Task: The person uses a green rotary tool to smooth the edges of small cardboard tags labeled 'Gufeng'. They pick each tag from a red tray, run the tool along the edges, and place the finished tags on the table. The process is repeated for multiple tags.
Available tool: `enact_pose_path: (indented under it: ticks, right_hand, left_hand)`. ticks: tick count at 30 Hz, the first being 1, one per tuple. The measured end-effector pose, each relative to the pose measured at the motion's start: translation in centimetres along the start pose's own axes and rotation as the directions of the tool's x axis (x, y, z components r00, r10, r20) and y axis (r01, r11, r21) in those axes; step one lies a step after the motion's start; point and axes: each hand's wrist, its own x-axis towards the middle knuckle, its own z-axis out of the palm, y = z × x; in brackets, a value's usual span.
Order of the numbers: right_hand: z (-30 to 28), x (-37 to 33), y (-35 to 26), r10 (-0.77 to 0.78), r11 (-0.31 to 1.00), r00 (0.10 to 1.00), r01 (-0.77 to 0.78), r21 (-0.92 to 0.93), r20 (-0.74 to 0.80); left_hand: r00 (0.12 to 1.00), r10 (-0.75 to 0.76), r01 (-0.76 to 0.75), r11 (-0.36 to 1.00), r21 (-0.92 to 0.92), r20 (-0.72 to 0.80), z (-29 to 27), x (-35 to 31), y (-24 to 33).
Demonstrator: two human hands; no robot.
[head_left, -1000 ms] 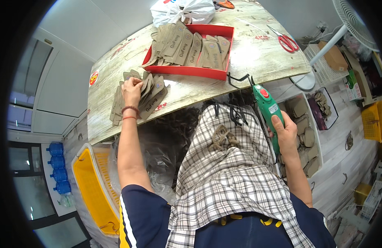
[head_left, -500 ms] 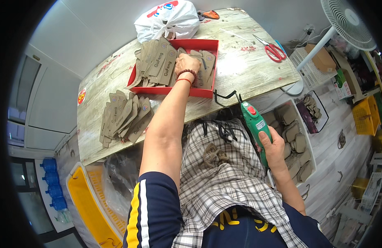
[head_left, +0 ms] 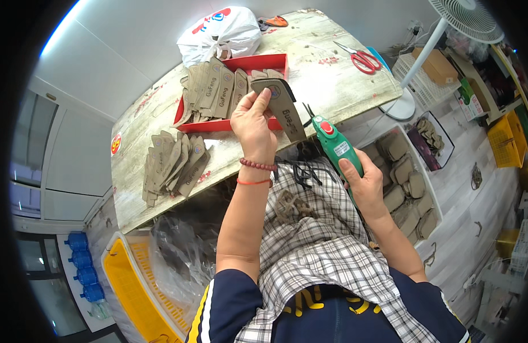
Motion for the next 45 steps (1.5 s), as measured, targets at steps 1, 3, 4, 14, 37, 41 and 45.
enact_pose_path:
  ticks: [1,3,4,14,37,41,45]
  right_hand:
    - [-0.1,-0.2,0.1,-0.001,1.000,1.000,0.001,-0.005,0.001]
    - [-0.3,-0.9,-0.1,0.022,1.000,1.000,-0.022,0.000,0.005]
    - [-0.3,-1.3,0.0,0.025,1.000,1.000,-0.025,0.003,0.006]
    - [-1.5,-2.3,0.9,0.014,0.999,1.000,-0.013,-0.042,0.023]
    - [-1.8,-2.3,0.8,0.071,0.996,0.994,-0.075,0.042,0.082]
    - [-1.7,-2.3,0.8,0.063,0.997,0.994,-0.067,0.047,0.090]
    - [-1.5,-2.2,0.5,0.069,0.995,0.993,-0.075,0.062,0.097]
  left_hand:
    - [0.999,-0.045,0.045,0.998,-0.038,-0.010,0.0,-1.0,-0.1]
    - [0.996,-0.086,0.085,0.995,-0.052,-0.018,-0.7,-2.0,-0.9]
    - [0.994,-0.105,0.104,0.993,-0.059,-0.023,-0.9,-2.4,-1.1]
    - [0.969,-0.245,0.242,0.966,-0.088,-0.025,-1.2,-4.8,-4.1]
    - [0.969,-0.158,0.105,0.960,0.261,0.189,-2.8,-4.8,-2.4]
    - [0.964,-0.126,0.033,0.932,0.361,0.236,-3.0,-4.5,-2.0]
    - [0.944,-0.175,0.019,0.876,0.482,0.280,-3.3,-4.4,-1.5]
